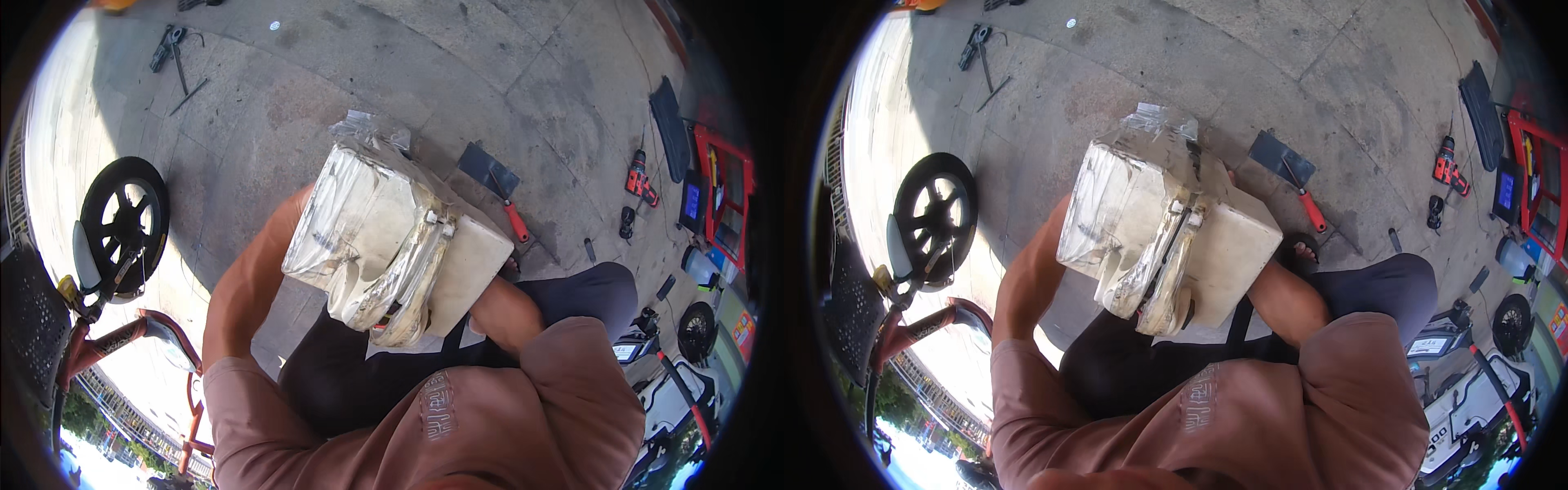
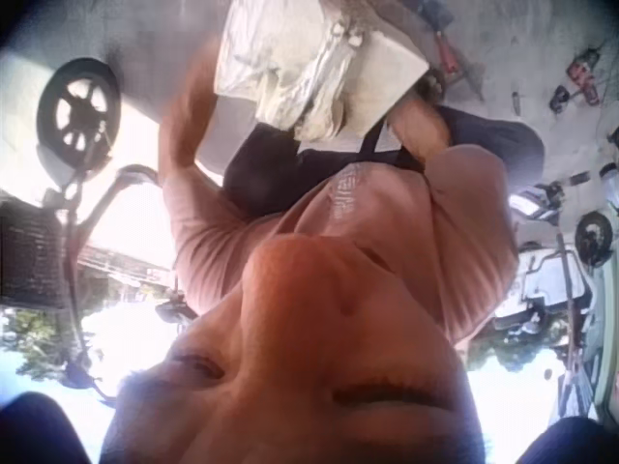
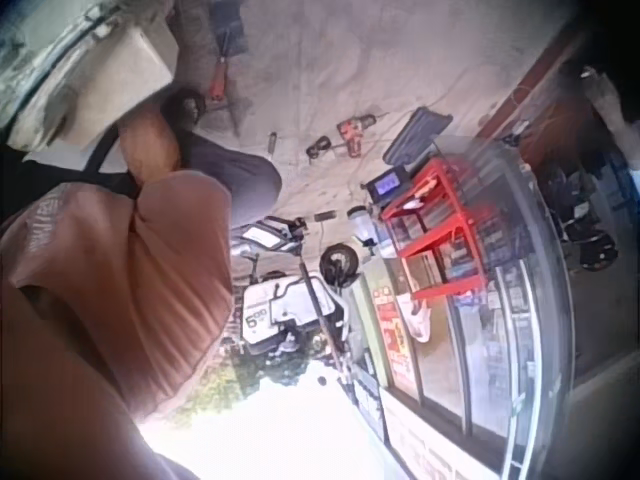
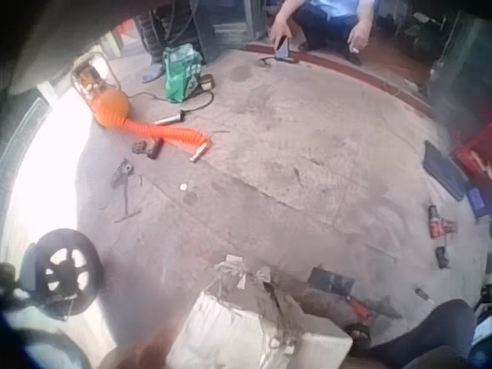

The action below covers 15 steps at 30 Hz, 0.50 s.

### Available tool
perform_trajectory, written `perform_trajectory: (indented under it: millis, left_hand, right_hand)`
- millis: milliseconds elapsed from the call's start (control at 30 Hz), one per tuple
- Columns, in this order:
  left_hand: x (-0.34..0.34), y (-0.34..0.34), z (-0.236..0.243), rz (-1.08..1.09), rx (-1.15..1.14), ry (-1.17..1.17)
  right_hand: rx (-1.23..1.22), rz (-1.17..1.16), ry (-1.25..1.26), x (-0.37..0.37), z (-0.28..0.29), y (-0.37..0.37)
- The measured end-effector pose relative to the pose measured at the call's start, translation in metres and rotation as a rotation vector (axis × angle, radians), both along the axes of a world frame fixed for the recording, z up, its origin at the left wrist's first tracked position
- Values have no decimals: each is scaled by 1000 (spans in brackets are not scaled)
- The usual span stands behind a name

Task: The person works on a small white plastic box containing a battery and wires. They use a red-handled screwdriver to tighten connections on the battery terminals, then close the box and wrap it with clear plastic film.

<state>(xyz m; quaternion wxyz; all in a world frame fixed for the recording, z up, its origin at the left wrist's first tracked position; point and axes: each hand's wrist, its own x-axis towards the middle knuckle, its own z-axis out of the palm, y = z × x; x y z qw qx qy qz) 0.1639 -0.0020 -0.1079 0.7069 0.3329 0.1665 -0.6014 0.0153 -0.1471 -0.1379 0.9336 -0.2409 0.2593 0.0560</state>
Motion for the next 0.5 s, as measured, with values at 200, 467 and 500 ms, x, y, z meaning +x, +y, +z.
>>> perform_trajectory:
  millis: [200, 467, 500]
  left_hand:
    - [-5, 10, -20, -65, 48, -95]
    - [-37, 59, -10, -102, 136, -131]
    - [-43, 66, -7, -99, 142, -124]
  right_hand:
    - [-221, 44, -50, -1, -4, 7]
    - [-351, 70, -108, -4, -12, -1]
    - [-362, 76, -109, -6, -14, 0]
